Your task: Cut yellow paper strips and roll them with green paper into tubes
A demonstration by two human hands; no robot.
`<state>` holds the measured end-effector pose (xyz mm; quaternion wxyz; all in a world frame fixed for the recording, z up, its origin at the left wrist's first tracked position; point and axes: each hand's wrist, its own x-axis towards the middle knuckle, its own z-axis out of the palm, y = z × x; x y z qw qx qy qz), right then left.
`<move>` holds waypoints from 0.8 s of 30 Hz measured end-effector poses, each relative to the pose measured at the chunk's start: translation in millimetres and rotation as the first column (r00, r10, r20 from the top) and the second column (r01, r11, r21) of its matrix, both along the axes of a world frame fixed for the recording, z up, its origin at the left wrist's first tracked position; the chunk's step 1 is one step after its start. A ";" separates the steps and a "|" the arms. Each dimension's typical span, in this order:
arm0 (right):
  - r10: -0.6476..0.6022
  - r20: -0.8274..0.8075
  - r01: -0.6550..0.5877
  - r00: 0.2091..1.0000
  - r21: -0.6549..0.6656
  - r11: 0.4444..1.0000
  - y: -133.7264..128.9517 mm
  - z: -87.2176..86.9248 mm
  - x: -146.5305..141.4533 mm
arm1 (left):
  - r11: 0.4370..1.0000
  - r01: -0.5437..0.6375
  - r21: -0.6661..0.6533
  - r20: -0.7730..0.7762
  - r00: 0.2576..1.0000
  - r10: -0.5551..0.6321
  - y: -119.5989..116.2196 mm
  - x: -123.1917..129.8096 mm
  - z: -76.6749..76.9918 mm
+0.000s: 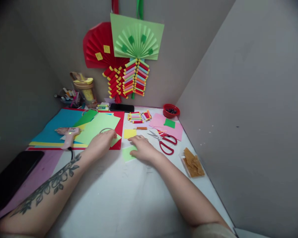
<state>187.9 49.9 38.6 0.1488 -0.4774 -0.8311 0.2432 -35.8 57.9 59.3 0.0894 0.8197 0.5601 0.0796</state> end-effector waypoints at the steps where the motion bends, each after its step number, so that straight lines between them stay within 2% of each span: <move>1: -0.004 0.053 0.004 0.999 -0.004 1.000 0.2 -5.5 -1.7 | 0.999 -0.018 -0.031 -0.001 1.000 0.018 -1.4 2.8 -0.1; 4: -0.032 0.139 0.037 0.990 -0.031 0.999 0.9 -13.2 -6.1 | 0.996 -0.039 -0.079 0.071 0.996 0.044 -5.4 11.0 -6.2; 6: -0.034 0.156 0.043 0.987 -0.054 0.998 1.6 -12.3 -5.5 | 0.996 0.035 -0.086 0.202 0.979 -0.017 -9.7 16.6 -13.4; 9: -0.005 0.093 0.013 0.996 -0.082 0.997 2.5 -5.6 -1.3 | 0.972 0.188 -0.141 0.401 0.908 -0.117 -16.7 25.1 -23.3; 11: -0.004 -0.001 0.004 1.000 -0.111 0.994 3.0 1.1 0.3 | 0.960 0.203 -0.194 0.480 0.873 -0.088 -16.9 26.9 -25.0; 13: -0.075 -0.094 0.066 0.993 -0.095 0.993 2.9 7.4 -2.3 | 0.972 0.118 -0.206 0.570 0.821 0.021 -10.8 22.4 -21.8; 14: -0.134 -0.127 0.128 0.983 -0.055 0.990 1.8 9.5 -6.1 | 0.978 0.051 -0.202 0.640 0.763 0.092 -5.7 17.8 -19.3; 15: -0.192 -0.147 0.194 0.970 -0.001 0.981 -0.3 10.7 -11.7 | 0.978 -0.023 -0.209 0.724 0.669 0.170 0.5 12.3 -17.3; 17: -0.231 -0.132 0.245 0.964 0.107 0.964 -8.4 8.8 -28.2 | 0.946 -0.145 -0.289 0.870 0.373 0.323 13.3 0.7 -17.4; 18: -0.193 -0.088 0.203 0.977 0.135 0.970 -14.1 5.8 -38.1 | 0.925 -0.159 -0.344 0.906 0.202 0.372 19.1 -4.0 -20.4; 19: -0.089 -0.038 0.094 0.995 0.134 0.987 -20.3 1.6 -48.0 | 0.908 -0.136 -0.396 0.910 0.077 0.408 23.9 -7.6 -25.4; 20: 0.024 0.014 -0.025 1.000 0.131 0.991 -26.2 -3.4 -56.8 | 0.895 -0.115 -0.430 0.902 -0.004 0.433 27.6 -10.0 -31.9; 22: 0.187 0.119 -0.196 0.975 0.068 0.978 -34.6 -13.3 -67.3 | 0.876 -0.087 -0.474 0.881 -0.053 0.471 31.9 -11.7 -45.7; 23: 0.201 0.171 -0.208 0.965 0.023 0.978 -36.2 -17.1 -67.9 | 0.869 -0.073 -0.489 0.872 -0.054 0.486 32.8 -11.7 -51.5; 24: 0.155 0.230 -0.157 0.961 -0.011 0.988 -36.2 -19.5 -65.5 | 0.862 -0.060 -0.503 0.864 -0.050 0.501 33.3 -11.4 -55.7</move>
